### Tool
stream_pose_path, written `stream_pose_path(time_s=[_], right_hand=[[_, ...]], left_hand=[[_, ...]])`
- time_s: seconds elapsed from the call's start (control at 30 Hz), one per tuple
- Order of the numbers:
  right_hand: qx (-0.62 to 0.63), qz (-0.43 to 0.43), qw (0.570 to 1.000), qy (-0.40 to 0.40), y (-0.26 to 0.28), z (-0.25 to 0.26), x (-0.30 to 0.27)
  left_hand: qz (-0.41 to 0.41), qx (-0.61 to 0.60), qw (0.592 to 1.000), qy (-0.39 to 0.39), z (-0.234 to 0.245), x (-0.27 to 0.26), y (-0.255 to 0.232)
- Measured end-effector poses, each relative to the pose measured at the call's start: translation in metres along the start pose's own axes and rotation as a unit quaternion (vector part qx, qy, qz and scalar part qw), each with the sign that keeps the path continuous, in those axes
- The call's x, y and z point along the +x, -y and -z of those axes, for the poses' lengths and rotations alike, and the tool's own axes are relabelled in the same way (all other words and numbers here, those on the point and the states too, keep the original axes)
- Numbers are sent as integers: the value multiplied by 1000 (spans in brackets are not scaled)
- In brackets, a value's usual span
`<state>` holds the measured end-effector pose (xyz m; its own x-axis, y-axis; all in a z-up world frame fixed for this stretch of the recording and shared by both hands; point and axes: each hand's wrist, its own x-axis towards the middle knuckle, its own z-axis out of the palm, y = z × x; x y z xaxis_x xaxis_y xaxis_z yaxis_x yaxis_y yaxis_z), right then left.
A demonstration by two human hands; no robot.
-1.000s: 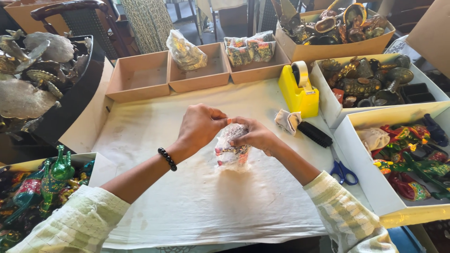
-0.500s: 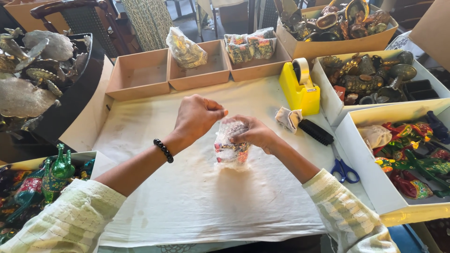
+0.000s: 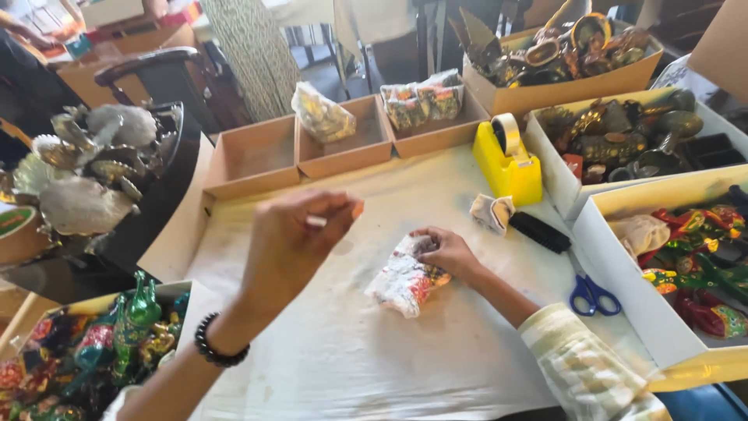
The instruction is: The person cleans a small, colorful figurine with a cloth, then wraps it in bubble wrap. They secure the bubble wrap using a tape dispenser and scissors, then place the wrapped item into a box.
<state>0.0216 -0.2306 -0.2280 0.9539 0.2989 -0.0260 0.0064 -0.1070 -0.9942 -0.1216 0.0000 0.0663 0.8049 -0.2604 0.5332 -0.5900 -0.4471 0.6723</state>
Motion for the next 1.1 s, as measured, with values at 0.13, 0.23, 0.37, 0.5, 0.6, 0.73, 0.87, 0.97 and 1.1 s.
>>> stream_pose_path(time_s=[0.13, 0.23, 0.37, 0.5, 0.6, 0.73, 0.87, 0.97, 1.1], right_hand=[[-96, 16, 994, -50, 13, -5, -13], [-99, 34, 993, -56, 8, -6, -12], [-80, 41, 994, -54, 12, -6, -15], [-75, 51, 994, -60, 14, -8, -18], [-78, 59, 993, -61, 13, -6, -19], [-110, 74, 989, -68, 13, -7, -20], [-117, 69, 988, -76, 8, -7, -15], [-157, 88, 979, -95, -7, -11, -12], [-71, 85, 992, -64, -27, -6, -3]], left_hand=[[52, 50, 997, -32, 6, -5, 34], [35, -20, 997, -64, 24, -5, 33], [-141, 68, 967, -202, 42, -35, 30], [-292, 267, 843, -364, 95, -85, 99], [-382, 393, 691, -471, 92, -70, 157], [-78, 600, 744, -284, 69, -33, 156], [125, 579, 750, -294, 81, -57, 235], [83, 499, 812, -290, 81, -83, 265], [105, 509, 814, -259, 82, -92, 318]])
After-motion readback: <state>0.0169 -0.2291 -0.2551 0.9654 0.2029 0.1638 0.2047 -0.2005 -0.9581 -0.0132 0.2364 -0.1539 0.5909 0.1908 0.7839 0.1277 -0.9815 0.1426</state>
